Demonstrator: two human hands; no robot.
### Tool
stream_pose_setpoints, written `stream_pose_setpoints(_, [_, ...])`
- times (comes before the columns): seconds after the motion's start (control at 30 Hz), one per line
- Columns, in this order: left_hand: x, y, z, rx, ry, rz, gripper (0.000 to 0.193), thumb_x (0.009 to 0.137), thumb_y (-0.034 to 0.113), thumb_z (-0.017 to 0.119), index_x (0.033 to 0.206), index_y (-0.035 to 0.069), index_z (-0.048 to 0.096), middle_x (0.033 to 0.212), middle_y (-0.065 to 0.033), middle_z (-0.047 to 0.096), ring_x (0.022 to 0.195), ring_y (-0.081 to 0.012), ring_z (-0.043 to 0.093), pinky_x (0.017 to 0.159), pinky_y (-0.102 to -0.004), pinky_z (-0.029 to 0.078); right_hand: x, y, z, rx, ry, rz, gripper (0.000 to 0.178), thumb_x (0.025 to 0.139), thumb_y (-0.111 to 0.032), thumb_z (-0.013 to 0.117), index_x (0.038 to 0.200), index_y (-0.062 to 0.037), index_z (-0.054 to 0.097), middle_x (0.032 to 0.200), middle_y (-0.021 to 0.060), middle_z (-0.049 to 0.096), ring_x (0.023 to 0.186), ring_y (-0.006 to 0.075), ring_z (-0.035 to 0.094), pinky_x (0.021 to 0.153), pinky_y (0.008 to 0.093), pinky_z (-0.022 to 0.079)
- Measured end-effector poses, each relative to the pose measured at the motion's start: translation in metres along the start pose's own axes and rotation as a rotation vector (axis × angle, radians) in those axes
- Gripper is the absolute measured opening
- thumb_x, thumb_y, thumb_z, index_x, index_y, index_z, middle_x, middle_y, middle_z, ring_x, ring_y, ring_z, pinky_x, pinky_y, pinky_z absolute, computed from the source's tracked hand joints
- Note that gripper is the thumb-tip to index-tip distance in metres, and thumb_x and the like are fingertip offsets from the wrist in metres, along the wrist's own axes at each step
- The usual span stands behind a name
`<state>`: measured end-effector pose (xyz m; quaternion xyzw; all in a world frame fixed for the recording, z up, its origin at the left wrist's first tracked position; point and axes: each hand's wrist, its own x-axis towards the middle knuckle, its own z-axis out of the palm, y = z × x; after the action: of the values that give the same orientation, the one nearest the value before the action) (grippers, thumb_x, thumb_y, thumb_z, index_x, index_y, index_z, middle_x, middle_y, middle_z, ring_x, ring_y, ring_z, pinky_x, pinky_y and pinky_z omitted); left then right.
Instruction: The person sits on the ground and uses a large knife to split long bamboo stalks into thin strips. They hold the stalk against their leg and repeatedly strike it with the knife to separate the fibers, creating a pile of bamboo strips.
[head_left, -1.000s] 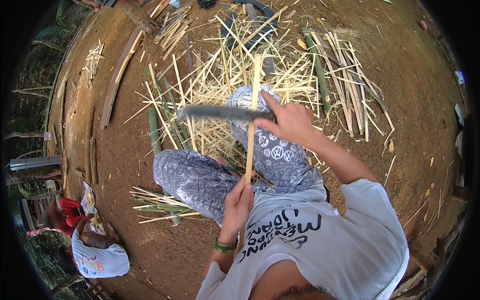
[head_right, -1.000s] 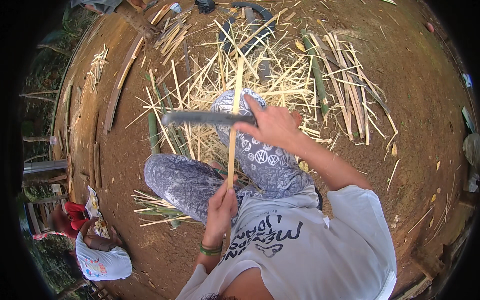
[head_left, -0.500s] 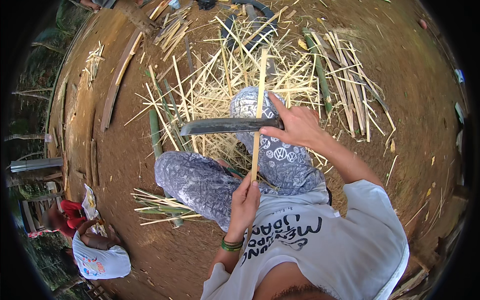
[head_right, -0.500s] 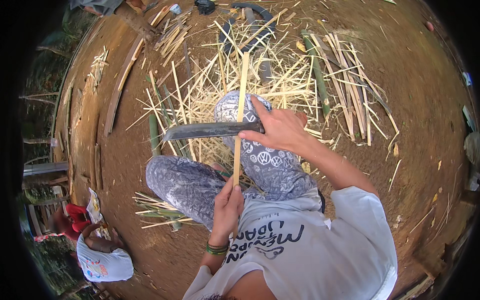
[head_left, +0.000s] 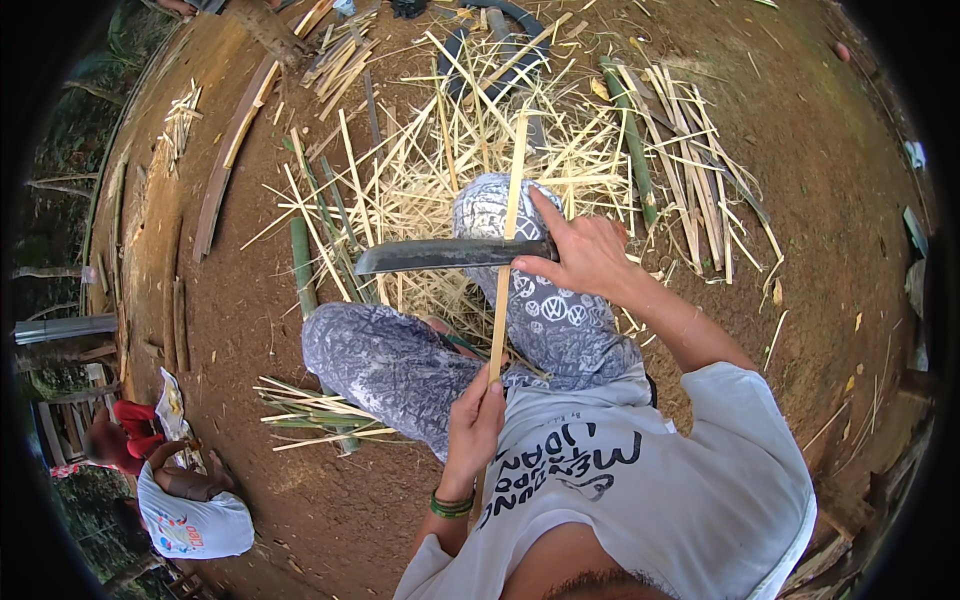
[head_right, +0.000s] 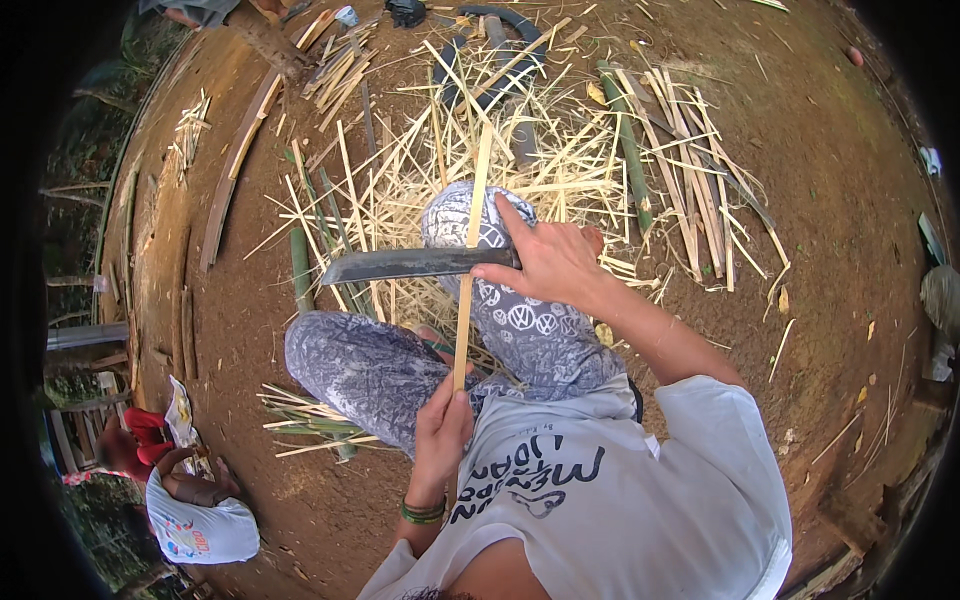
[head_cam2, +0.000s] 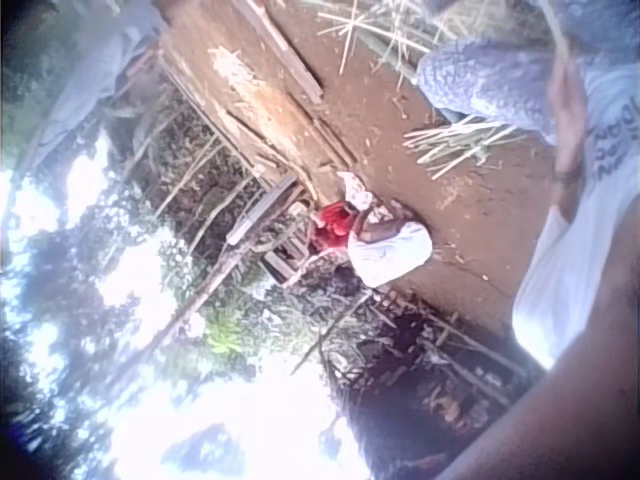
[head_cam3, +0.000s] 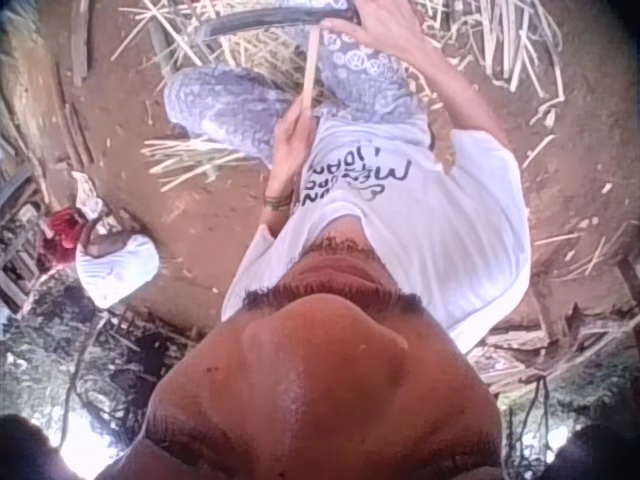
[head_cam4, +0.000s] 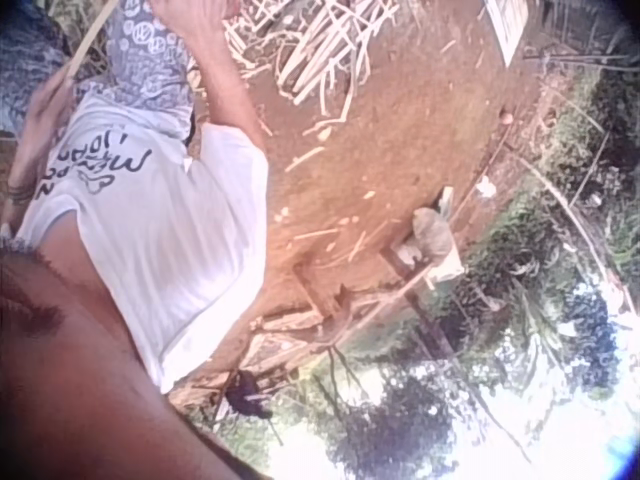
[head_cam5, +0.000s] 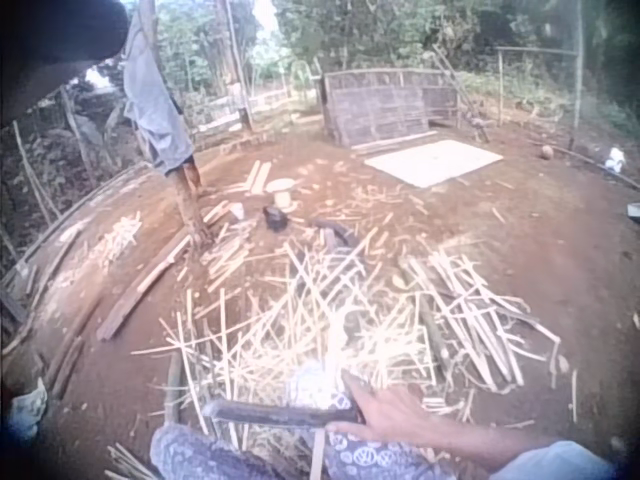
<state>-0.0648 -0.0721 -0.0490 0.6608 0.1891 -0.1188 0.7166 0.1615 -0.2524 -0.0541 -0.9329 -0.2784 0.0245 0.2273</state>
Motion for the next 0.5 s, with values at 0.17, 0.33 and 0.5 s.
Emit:
stream_pose_setpoints(0.17, [-0.015, 0.002, -0.001, -0.014, 0.017, -0.061, 0.04, 0.106, 0.009, 0.046, 0.145, 0.004, 0.051, 0.069, 0.0104, 0.037, 0.057, 0.0012, 0.032, 0.05, -0.0169, 0.026, -0.005, 0.0, 0.002, -0.049, 0.002, -0.014, 0.113, 0.082, -0.083, 0.052, 0.146, 0.009, 0.039, 0.044, 0.0131, 0.049, 0.04, 0.0325, 0.057, 0.042, 0.0484, 0.045])
stream_pose_setpoints(0.33, [-0.029, 0.0, -0.002, -0.009, 0.035, -0.083, 0.039, 0.106, 0.009, 0.046, 0.144, 0.003, 0.051, 0.07, 0.0097, 0.038, 0.058, 0.0006, 0.032, 0.051, -0.0171, 0.026, -0.005, 0.005, 0.007, -0.009, 0.03, -0.033, 0.114, 0.081, -0.083, 0.052, 0.146, 0.0092, 0.038, 0.043, 0.0113, 0.047, 0.039, 0.0315, 0.056, 0.041, 0.0482, 0.043])
stream_pose_setpoints(0.5, [-0.049, -0.009, -0.006, -0.01, 0.038, -0.101, 0.039, 0.106, 0.008, 0.046, 0.144, 0.002, 0.051, 0.071, 0.0102, 0.039, 0.059, 0.0006, 0.033, 0.051, -0.0172, 0.027, -0.008, 0.01, 0.015, -0.024, 0.075, -0.028, 0.111, 0.079, -0.083, 0.054, 0.152, -0.0018, 0.035, 0.042, 0.0096, 0.044, 0.038, 0.0296, 0.053, 0.041, 0.0453, 0.039])
